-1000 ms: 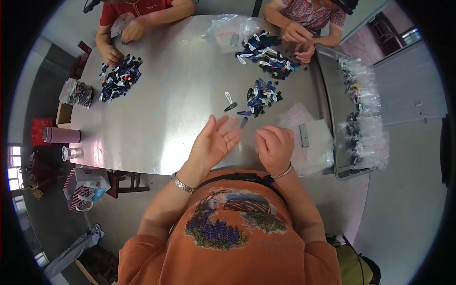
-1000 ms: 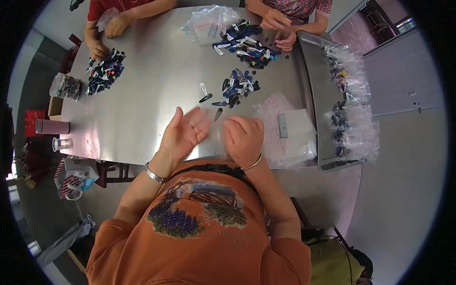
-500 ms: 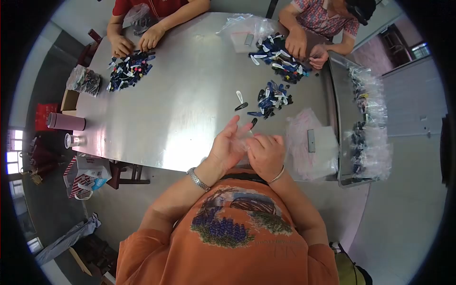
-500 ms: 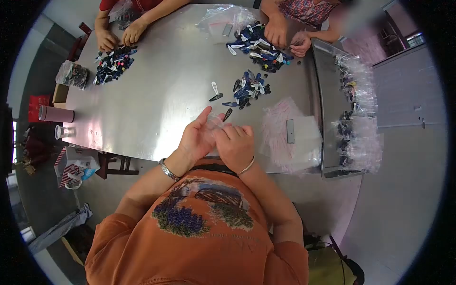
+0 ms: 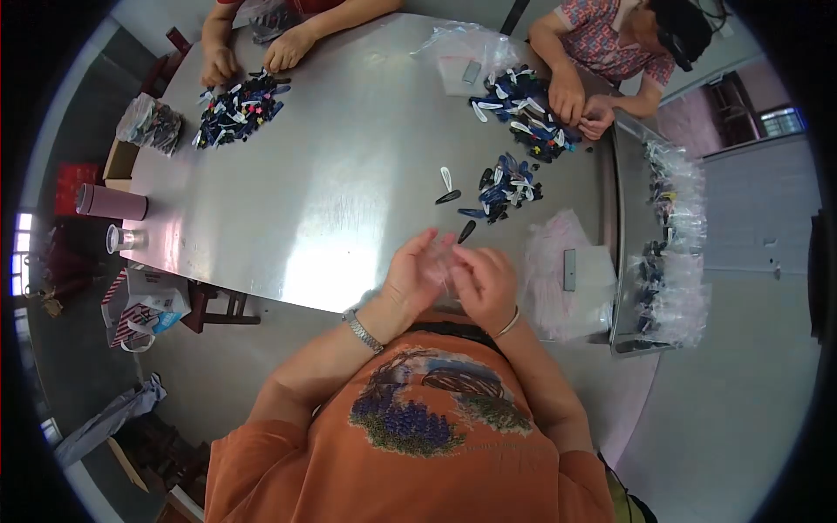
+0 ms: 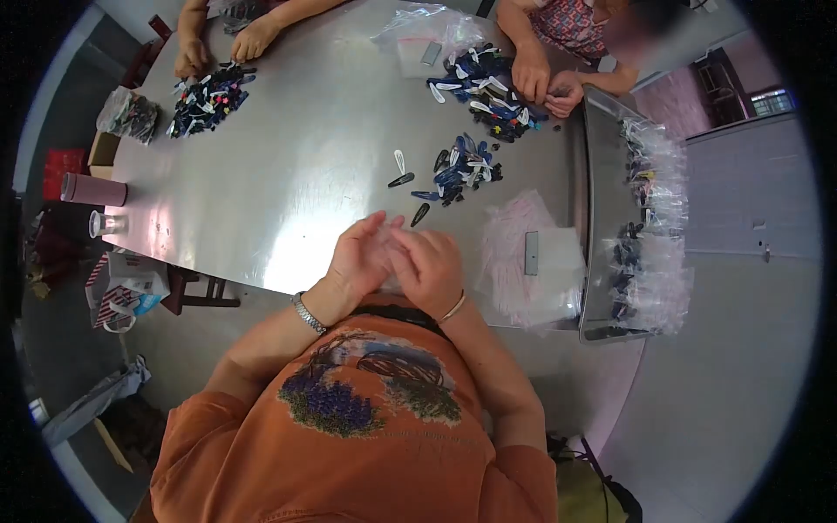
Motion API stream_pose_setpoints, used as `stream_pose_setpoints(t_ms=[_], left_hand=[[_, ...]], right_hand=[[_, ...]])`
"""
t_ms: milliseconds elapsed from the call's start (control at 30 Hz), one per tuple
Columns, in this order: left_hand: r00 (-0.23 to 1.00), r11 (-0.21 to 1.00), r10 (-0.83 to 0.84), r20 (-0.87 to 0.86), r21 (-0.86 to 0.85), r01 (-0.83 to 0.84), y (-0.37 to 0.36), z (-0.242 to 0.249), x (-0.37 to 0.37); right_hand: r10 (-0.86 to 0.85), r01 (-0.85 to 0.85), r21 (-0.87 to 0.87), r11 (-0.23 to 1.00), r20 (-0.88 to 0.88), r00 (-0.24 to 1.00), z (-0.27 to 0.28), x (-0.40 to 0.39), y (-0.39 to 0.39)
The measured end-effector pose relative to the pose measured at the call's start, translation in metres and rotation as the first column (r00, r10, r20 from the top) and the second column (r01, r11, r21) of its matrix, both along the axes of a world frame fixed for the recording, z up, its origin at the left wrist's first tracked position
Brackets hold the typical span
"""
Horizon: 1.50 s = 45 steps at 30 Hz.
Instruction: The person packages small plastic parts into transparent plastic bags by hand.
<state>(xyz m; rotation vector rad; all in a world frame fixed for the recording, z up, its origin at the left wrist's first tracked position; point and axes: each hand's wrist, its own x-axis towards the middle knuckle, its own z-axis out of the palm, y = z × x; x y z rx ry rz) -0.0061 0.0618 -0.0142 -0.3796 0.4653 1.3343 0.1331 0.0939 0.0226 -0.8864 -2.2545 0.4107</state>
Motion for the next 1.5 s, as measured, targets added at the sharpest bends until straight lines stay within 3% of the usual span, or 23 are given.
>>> stream_pose_setpoints(t_ms=[67, 100, 167, 200, 267, 300, 367, 567, 700, 800, 867, 900, 967, 1267, 1500], left_hand=[[0.999, 0.997, 0.041, -0.025, -0.069, -0.043, 0.000, -0.002, -0.010], [0.996, 0.992, 0.080, -0.028, -0.092, -0.083, 0.000, -0.004, -0.017], [0.992, 0.986, 0.120, -0.048, -0.112, -0.124, -0.002, -0.004, -0.028], [0.991, 0.986, 0.122, -0.048, -0.112, -0.127, -0.002, -0.005, -0.030], [0.991, 0.979, 0.128, -0.036, -0.154, -0.132, -0.004, -0.006, -0.033], [0.990, 0.978, 0.133, -0.035, -0.155, -0.137, -0.004, -0.006, -0.035], [0.992, 0.980, 0.128, -0.005, -0.151, -0.128, -0.004, -0.005, -0.035], [0.995, 0.984, 0.104, -0.011, -0.146, -0.104, -0.001, -0.011, -0.040], [0.996, 0.987, 0.089, -0.002, -0.134, -0.089, -0.002, -0.012, -0.041], [0.997, 0.988, 0.079, 0.000, -0.134, -0.078, -0.001, -0.012, -0.041], [0.997, 0.990, 0.078, 0.002, -0.116, -0.077, -0.002, -0.014, -0.041], [0.997, 0.990, 0.078, -0.001, -0.115, -0.077, -0.003, -0.014, -0.042], [0.997, 0.991, 0.072, 0.003, -0.111, -0.071, -0.003, -0.015, -0.043], [0.995, 0.989, 0.095, 0.027, -0.115, -0.091, -0.002, -0.014, -0.045], [0.989, 0.984, 0.145, 0.018, -0.108, -0.142, 0.001, -0.006, -0.051]], right_hand=[[-0.175, 0.106, -0.336, 0.936, -0.185, 0.967, -0.017, 0.005, 0.010], [-0.170, 0.102, -0.336, 0.936, -0.178, 0.969, -0.019, 0.005, 0.022], [-0.183, 0.171, 0.074, 0.983, 0.221, 0.958, -0.022, 0.002, 0.053], [-0.181, 0.168, 0.074, 0.983, 0.222, 0.958, -0.026, 0.001, 0.061], [-0.070, 0.048, 0.062, 0.997, 0.436, 0.897, -0.033, 0.001, 0.071], [-0.065, 0.043, 0.061, 0.997, 0.438, 0.897, -0.031, 0.000, 0.073], [0.016, 0.018, -0.055, 0.998, 0.556, 0.831, -0.027, 0.000, 0.077], [0.040, -0.063, 0.038, 0.997, 0.443, 0.896, -0.032, 0.002, 0.080], [0.108, -0.108, -0.029, 0.994, 0.495, 0.862, -0.032, 0.001, 0.084], [0.060, 0.011, -0.148, 0.989, 0.462, 0.885, -0.042, -0.016, 0.088], [-0.124, 0.198, -0.274, 0.941, 0.264, 0.956, -0.048, -0.038, 0.096], [-0.125, 0.198, -0.275, 0.941, 0.261, 0.957, -0.052, -0.045, 0.100], [-0.164, 0.190, -0.041, 0.981, 0.355, 0.921, -0.057, -0.058, 0.108], [-0.126, 0.170, -0.040, 0.985, 0.510, 0.851, -0.049, -0.065, 0.110], [-0.130, 0.102, 0.088, 0.991, 0.435, 0.891, -0.061, -0.049, 0.093]])
